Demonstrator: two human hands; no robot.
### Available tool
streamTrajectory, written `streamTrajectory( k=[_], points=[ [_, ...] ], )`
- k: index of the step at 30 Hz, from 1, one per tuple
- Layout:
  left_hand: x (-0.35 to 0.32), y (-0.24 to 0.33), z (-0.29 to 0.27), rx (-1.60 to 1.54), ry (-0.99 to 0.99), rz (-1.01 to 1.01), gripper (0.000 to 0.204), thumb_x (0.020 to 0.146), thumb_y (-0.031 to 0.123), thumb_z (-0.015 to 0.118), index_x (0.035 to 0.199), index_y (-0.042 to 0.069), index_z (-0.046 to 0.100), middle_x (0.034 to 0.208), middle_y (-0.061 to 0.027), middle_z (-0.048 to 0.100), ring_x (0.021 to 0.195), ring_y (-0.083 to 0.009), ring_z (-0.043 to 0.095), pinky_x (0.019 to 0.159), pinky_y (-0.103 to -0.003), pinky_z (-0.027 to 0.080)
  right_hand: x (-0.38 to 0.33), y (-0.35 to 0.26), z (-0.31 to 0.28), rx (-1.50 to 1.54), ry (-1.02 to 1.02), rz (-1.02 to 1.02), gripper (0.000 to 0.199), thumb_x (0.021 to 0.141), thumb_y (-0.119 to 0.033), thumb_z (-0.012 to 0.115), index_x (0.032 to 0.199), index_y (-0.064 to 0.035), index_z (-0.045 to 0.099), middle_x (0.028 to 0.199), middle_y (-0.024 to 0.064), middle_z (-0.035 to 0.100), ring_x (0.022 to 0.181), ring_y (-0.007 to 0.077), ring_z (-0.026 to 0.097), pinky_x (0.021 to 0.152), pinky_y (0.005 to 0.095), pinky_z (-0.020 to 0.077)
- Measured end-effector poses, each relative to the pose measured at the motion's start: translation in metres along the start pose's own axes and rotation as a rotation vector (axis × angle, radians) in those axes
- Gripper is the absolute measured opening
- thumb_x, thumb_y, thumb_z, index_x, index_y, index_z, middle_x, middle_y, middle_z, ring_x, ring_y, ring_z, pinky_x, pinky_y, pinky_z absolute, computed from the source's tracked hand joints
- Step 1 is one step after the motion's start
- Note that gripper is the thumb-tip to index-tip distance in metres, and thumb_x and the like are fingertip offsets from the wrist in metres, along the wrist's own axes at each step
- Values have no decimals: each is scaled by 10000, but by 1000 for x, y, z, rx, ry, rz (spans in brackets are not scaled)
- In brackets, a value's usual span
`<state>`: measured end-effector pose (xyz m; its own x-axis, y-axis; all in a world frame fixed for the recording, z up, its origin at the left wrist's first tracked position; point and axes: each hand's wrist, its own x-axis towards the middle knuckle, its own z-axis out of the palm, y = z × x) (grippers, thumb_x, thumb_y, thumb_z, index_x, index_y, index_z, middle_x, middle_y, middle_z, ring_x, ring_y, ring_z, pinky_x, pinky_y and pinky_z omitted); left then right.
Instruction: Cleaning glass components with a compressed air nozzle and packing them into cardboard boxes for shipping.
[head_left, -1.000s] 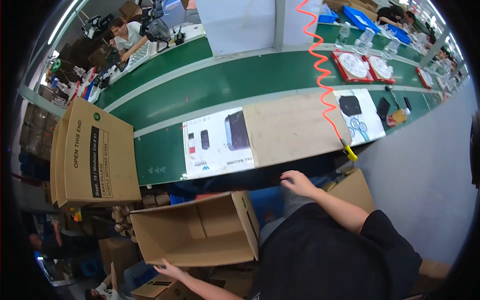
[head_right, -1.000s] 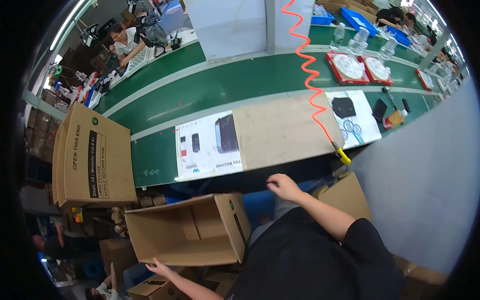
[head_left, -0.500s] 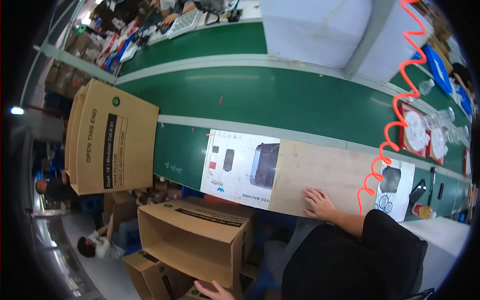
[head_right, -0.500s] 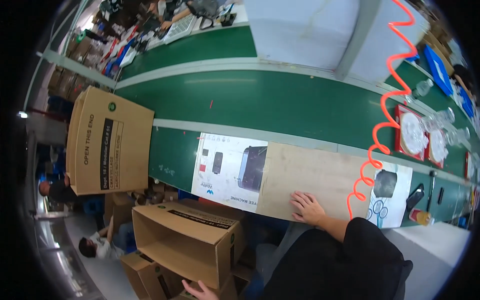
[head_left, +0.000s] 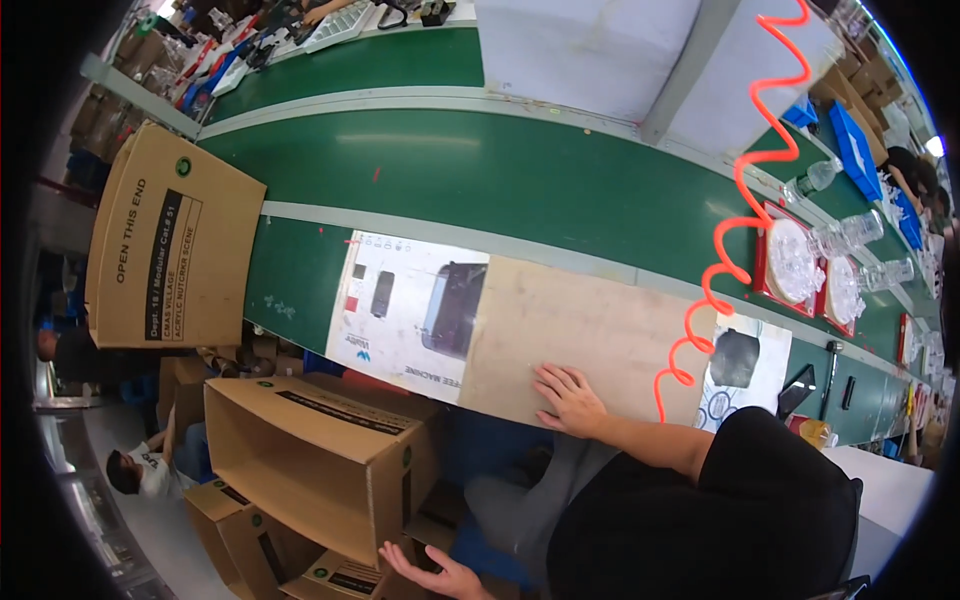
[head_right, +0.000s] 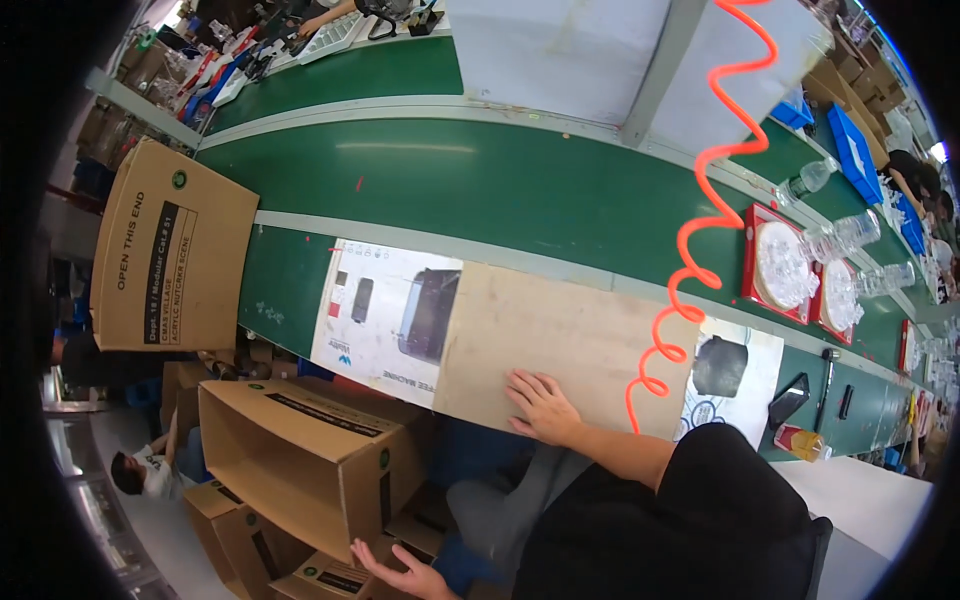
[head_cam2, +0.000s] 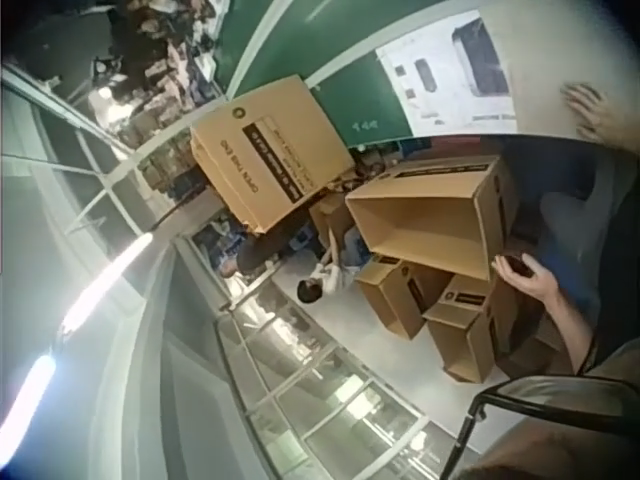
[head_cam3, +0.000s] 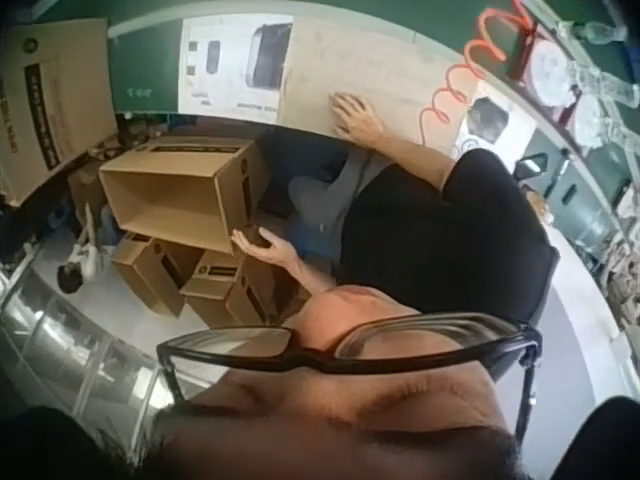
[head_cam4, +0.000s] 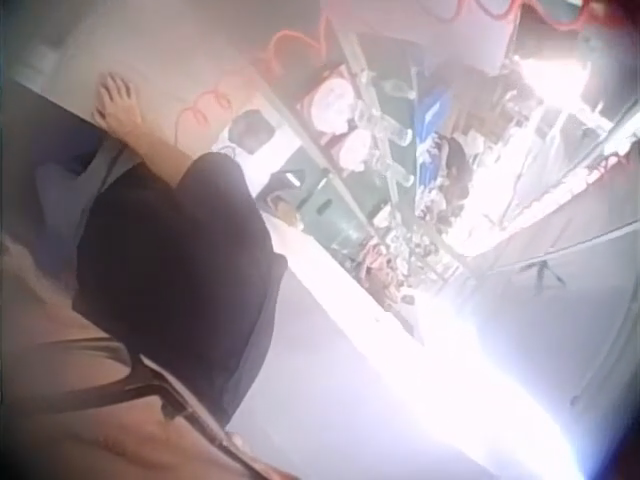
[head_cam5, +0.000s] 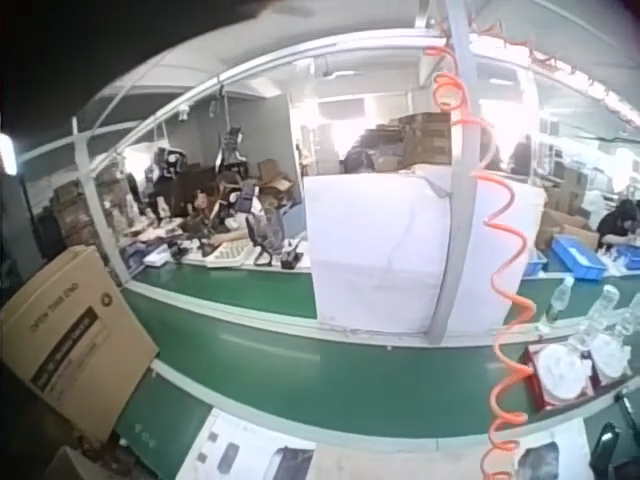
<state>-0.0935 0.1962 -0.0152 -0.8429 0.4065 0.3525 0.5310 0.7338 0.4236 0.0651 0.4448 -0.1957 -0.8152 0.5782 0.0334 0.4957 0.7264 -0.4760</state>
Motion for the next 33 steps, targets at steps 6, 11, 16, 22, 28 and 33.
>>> streamTrajectory(
  k=[6,11,16,22,28,33],
  points=[
    [-110,-46,69,-362,-459,33,427,927,104,566,1321,-34,478,1378,-217,481,1334,-384,408,1100,-473,328,-6,6,17,-46,123,-44,544,885,-382,620,1307,-50,535,1483,148,410,1405,279,344,1126,464,287],
    [-158,-52,122,-568,-940,108,271,886,116,615,1136,14,633,1133,-158,650,1096,-342,599,973,-402,453,-17,8,39,-42,224,-105,539,897,-366,616,1317,-40,528,1487,166,404,1404,296,350,1135,483,288],
    [-188,-98,173,-432,-946,220,199,904,126,614,1051,12,683,996,-128,694,964,-296,656,887,-357,495,-99,-13,0,532,-133,-299,403,925,-283,627,1212,-6,573,1335,220,520,1268,366,484,1057,446,407],
    [-206,-130,182,-987,-848,-387,212,992,138,533,1102,-13,634,986,-118,694,865,-171,666,809,-278,500,-167,3,-137,679,711,123,101,916,-81,622,987,-16,653,807,57,695,696,151,695,691,270,534],
    [-189,-119,178,-1008,-898,-514,350,992,159,544,1273,-50,541,1242,-201,604,1099,-322,619,959,-415,492,-156,175,-295,-7,1398,248,257,933,-196,629,1105,-6,603,978,116,656,843,183,640,750,306,508],
    [-183,-96,170,-1084,-814,-582,301,985,149,538,1195,-61,585,1134,-168,644,969,-264,657,883,-355,526,-183,261,-367,-92,1528,506,280,928,-229,634,1066,14,607,877,123,677,836,225,653,754,341,507]
  ],
)
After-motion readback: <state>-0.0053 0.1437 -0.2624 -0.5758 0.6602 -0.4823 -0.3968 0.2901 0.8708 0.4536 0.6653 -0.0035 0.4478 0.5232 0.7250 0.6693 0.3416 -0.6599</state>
